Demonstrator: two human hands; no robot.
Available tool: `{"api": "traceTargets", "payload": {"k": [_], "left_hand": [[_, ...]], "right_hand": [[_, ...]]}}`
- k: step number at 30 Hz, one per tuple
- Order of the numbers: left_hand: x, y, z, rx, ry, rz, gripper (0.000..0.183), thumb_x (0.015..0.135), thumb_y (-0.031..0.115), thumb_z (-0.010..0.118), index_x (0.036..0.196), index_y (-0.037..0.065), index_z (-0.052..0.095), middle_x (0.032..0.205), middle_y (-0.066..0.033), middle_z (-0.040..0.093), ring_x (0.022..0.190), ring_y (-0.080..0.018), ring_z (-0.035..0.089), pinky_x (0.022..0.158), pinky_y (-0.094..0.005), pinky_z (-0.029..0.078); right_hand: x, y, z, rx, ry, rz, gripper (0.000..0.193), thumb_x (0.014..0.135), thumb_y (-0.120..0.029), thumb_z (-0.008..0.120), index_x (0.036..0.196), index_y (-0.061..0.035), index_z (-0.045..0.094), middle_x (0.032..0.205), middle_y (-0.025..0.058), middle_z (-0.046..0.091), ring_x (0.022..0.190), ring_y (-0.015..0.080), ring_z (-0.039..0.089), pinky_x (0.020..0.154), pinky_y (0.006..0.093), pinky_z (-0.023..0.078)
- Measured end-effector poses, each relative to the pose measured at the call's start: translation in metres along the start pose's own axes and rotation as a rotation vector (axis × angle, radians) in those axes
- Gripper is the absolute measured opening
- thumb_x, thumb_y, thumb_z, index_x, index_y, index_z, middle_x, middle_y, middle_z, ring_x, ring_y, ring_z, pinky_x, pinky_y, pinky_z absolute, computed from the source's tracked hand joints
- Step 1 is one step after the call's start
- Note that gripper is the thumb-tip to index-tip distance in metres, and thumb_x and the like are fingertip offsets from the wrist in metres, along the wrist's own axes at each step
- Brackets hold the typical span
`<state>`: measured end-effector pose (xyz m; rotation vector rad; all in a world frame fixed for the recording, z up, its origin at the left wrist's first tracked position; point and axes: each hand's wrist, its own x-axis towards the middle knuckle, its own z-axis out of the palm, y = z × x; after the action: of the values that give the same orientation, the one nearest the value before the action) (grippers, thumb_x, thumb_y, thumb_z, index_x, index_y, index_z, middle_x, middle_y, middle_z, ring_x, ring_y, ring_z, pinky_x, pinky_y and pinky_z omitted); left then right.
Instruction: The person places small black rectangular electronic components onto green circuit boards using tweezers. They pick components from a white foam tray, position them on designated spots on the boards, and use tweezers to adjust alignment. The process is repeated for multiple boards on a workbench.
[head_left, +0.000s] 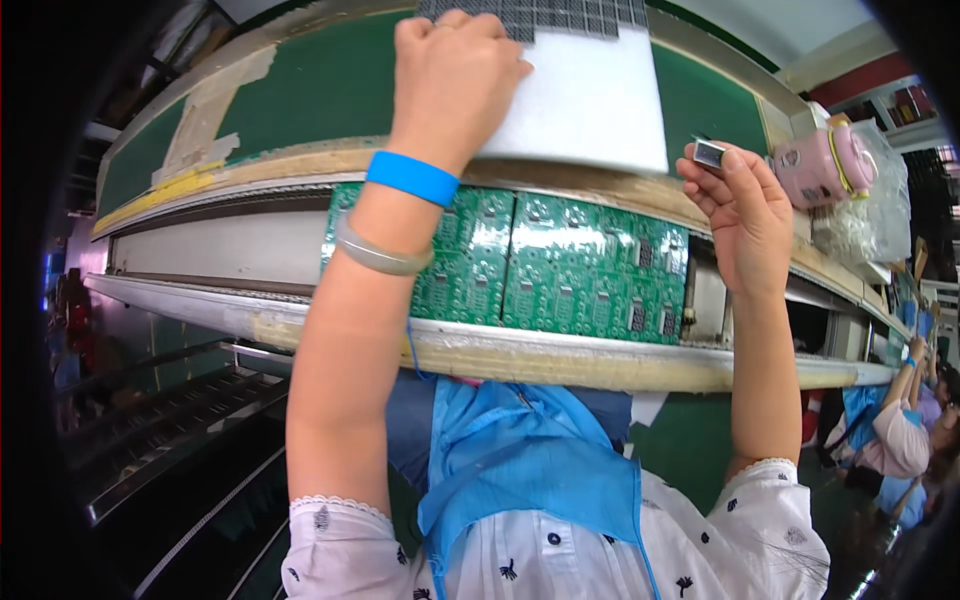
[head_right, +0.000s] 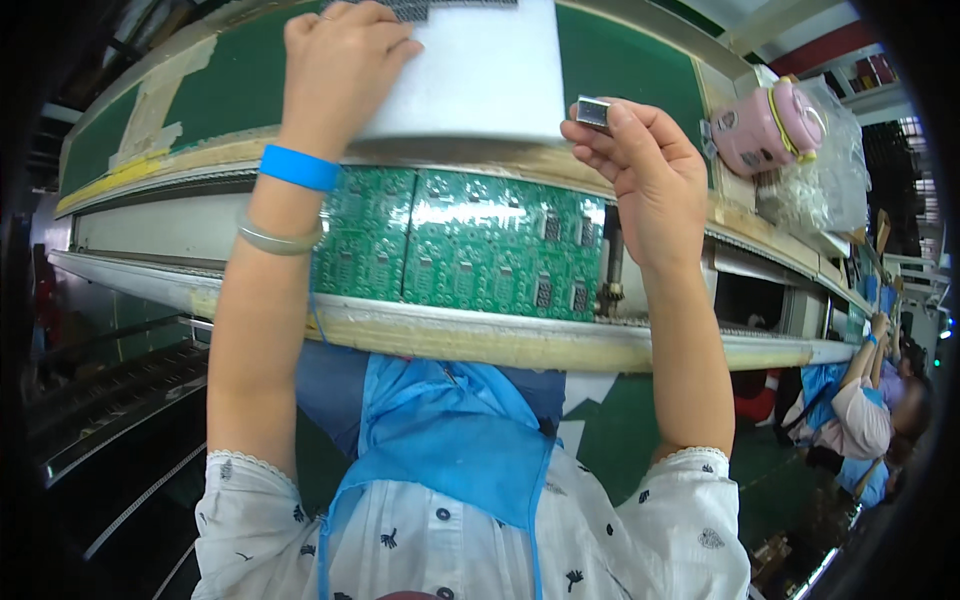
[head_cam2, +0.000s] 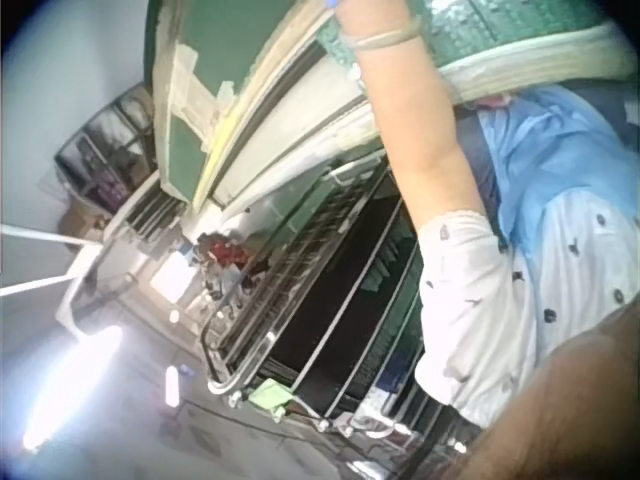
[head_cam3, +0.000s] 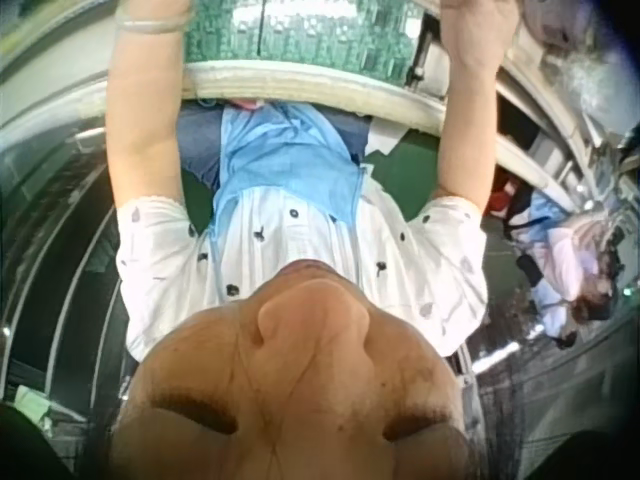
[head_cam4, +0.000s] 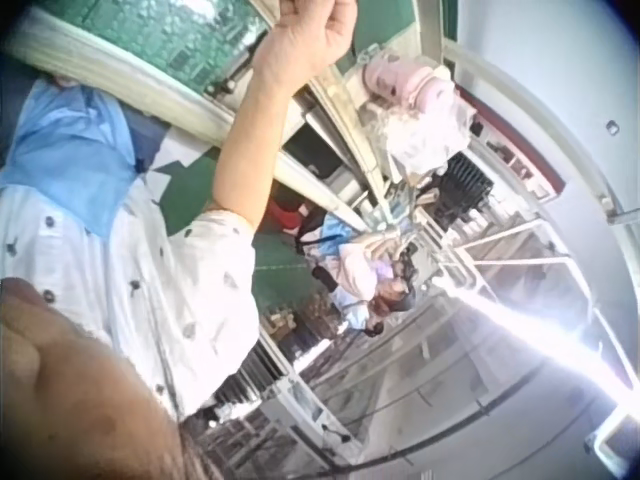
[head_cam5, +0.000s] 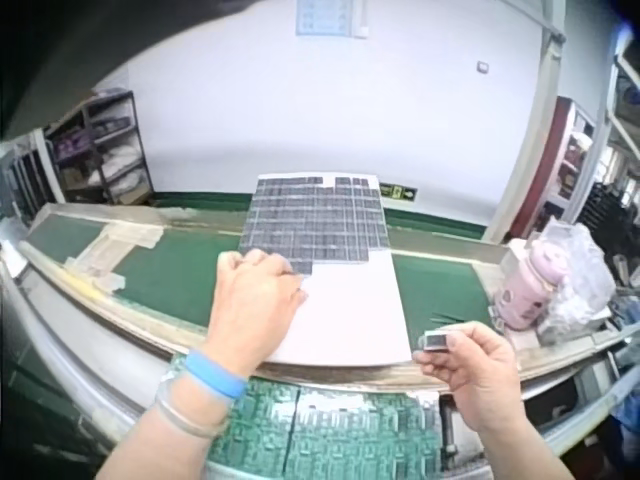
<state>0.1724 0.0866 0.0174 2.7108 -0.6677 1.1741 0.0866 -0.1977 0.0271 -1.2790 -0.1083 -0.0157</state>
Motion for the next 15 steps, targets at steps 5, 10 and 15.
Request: {"api": "traceTargets", "payload": {"k": [5,10,15], "left_hand": [[0.013,-0.004,-0.016,-0.109,-0.139,-0.004,0.009,0.083,0.020,0.073,0.086,0.011,0.074,0.092,-0.0048,0.070,0.099,-0.0248,0.062,0.089,-0.0418,0.039],[0.023,-0.021,-0.012,-0.278,-0.237,0.032,0.014,0.084,0.015,0.073,0.096,0.009,0.070,0.098,-0.0072,0.069,0.103,-0.0284,0.061,0.093,-0.0431,0.039],[0.021,-0.026,-0.001,-0.259,-0.274,0.096,0.022,0.088,0.014,0.071,0.109,0.008,0.066,0.104,-0.0135,0.064,0.108,-0.0335,0.057,0.097,-0.0449,0.040]], "right_hand": [[-0.033,0.008,-0.012,0.101,-0.025,0.149,0.018,0.103,-0.017,0.062,0.111,-0.0001,0.062,0.117,0.0225,0.071,0.102,0.0256,0.073,0.092,0.0374,0.057],[-0.046,0.015,-0.012,0.125,-0.024,0.197,0.017,0.094,-0.005,0.071,0.109,0.0009,0.063,0.109,0.0148,0.072,0.102,0.0227,0.072,0.093,0.0351,0.057],[-0.054,0.017,-0.010,-0.243,-0.062,0.085,0.020,0.088,0.006,0.073,0.106,0.0035,0.066,0.119,0.0138,0.068,0.105,0.0187,0.069,0.095,0.0334,0.056]]}}
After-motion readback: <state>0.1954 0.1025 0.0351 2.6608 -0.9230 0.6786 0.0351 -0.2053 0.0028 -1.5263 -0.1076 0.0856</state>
